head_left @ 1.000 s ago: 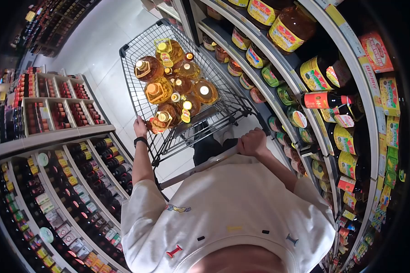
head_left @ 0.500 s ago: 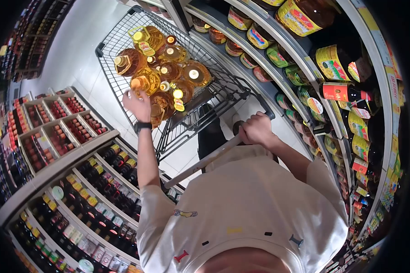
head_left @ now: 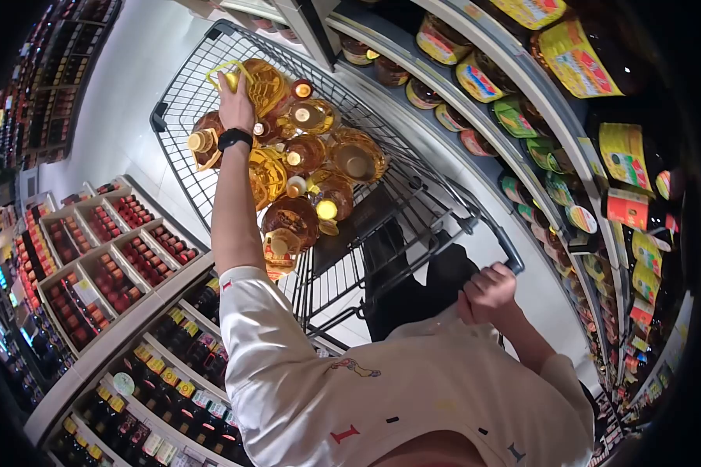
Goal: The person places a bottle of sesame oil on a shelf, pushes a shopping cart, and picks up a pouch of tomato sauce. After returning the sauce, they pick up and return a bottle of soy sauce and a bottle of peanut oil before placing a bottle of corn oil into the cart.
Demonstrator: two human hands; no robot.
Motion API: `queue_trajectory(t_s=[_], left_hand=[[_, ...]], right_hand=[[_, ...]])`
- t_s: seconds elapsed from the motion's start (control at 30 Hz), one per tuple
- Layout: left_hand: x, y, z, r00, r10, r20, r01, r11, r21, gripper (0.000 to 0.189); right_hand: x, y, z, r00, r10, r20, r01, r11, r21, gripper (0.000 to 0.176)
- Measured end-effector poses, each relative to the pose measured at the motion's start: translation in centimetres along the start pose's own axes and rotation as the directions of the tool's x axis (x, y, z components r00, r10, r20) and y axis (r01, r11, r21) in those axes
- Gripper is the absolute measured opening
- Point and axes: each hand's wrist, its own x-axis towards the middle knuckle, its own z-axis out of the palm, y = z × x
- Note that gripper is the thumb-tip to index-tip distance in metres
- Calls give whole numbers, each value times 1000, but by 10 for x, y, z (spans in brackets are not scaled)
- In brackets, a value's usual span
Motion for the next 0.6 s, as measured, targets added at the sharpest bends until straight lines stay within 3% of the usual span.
queue_trajectory(t_s=[0.13, 0.37, 0.4, 0.6], left_hand=[[26, -9, 7, 995, 15, -99, -10, 999, 49, 52], [25, -3, -1, 991, -64, -117, 72, 995, 64, 44], [21, -5, 2, 982, -8, -188, 21, 998, 66, 44], [1, -5, -3, 997, -30, -71, 35, 997, 65, 39]], right_hand=[[-4, -1, 2, 998, 61, 11, -61, 998, 6, 24], [-1, -2, 0, 996, 69, 49, -69, 998, 1, 22], [-1, -2, 0, 997, 65, 37, -65, 998, 14, 22], [-1, -1, 1, 998, 55, 42, -56, 998, 17, 23]])
